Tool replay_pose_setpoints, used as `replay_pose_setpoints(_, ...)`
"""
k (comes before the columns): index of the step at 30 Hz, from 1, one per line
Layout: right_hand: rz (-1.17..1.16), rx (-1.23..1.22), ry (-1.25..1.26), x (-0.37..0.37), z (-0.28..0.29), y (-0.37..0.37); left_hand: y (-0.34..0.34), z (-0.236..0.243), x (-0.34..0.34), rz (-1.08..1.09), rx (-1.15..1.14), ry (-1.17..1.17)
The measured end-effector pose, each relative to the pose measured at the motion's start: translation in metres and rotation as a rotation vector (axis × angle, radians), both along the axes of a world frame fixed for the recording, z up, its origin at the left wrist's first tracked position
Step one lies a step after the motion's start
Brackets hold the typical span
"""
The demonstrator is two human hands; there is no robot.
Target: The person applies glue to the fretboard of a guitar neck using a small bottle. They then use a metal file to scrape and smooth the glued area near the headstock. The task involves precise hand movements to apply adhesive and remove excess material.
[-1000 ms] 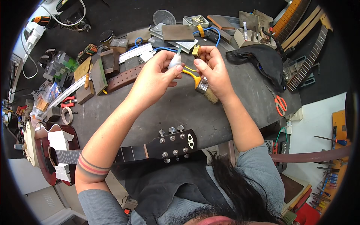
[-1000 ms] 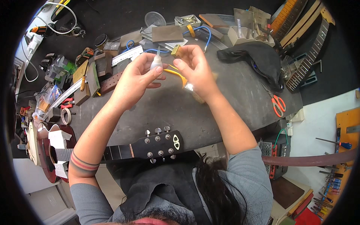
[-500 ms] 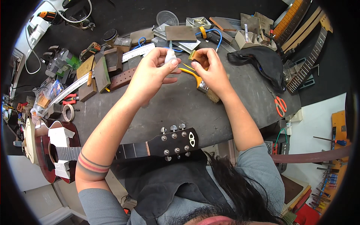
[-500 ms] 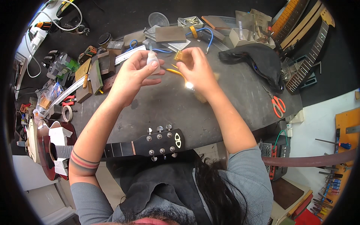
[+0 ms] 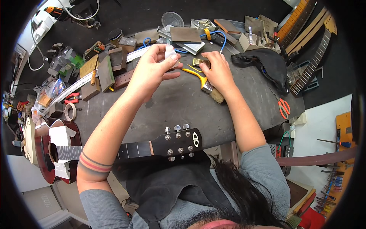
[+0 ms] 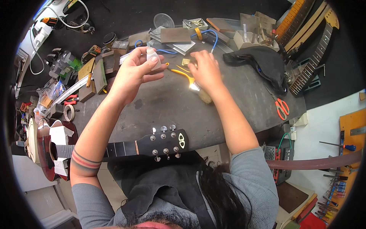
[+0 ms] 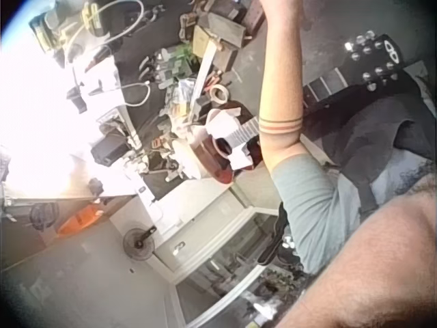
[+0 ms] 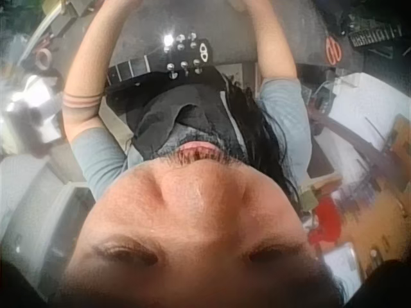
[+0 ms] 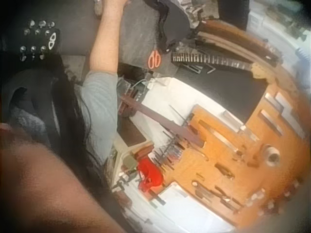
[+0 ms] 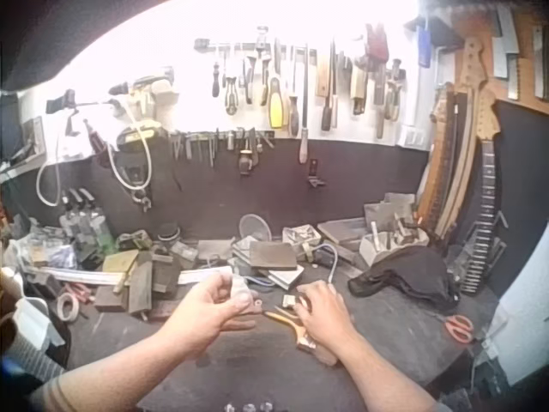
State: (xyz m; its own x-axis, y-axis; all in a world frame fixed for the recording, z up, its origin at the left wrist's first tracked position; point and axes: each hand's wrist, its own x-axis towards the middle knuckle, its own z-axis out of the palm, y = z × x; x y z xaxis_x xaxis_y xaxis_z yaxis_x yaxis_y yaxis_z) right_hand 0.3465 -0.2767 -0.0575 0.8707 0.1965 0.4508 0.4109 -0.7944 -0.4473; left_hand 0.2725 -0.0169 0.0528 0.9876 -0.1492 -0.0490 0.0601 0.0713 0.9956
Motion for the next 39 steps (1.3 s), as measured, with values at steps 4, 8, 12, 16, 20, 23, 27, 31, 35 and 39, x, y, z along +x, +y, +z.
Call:
replay_pose_setpoints(4, -0.029, -0.015, -0.002, -0.005, 0.006, 0.001, 0.001, 0.003, 0.000, 0.011, -0.007, -0.006)
replay_pose_setpoints(8, -0.021, -0.014, 0.008, -0.008, 0.007, 0.000, 0.002, 0.007, 0.001, 0.020, -0.008, -0.013)
replay_pose_setpoints(12, -0.007, 0.001, 0.035, -0.010, 0.008, 0.001, 0.003, 0.007, 0.002, 0.029, -0.011, -0.020)
replay_pose_setpoints(16, 0.005, -0.003, 0.050, -0.012, 0.009, 0.000, 0.002, 0.009, 0.003, 0.031, -0.010, -0.027)
replay_pose_setpoints(20, 0.001, -0.033, 0.098, -0.014, 0.013, 0.002, 0.001, 0.013, 0.004, 0.035, -0.004, -0.023)
replay_pose_setpoints(23, 0.010, -0.033, 0.109, -0.016, 0.015, 0.003, 0.001, 0.013, 0.005, 0.038, -0.002, -0.025)
replay_pose_setpoints(27, 0.024, -0.028, 0.118, -0.016, 0.014, 0.004, 0.001, 0.011, 0.006, 0.041, -0.001, -0.026)
replay_pose_setpoints(31, 0.051, 0.009, 0.083, -0.015, 0.011, 0.003, 0.001, 0.011, 0.007, 0.044, 0.002, -0.027)
replay_pose_setpoints(35, 0.046, -0.006, 0.089, -0.014, 0.009, 0.002, 0.001, 0.013, 0.007, 0.035, 0.005, -0.026)
replay_pose_setpoints(39, 0.044, -0.016, 0.115, -0.016, 0.012, 0.004, 0.002, 0.010, 0.007, 0.026, 0.001, -0.044)
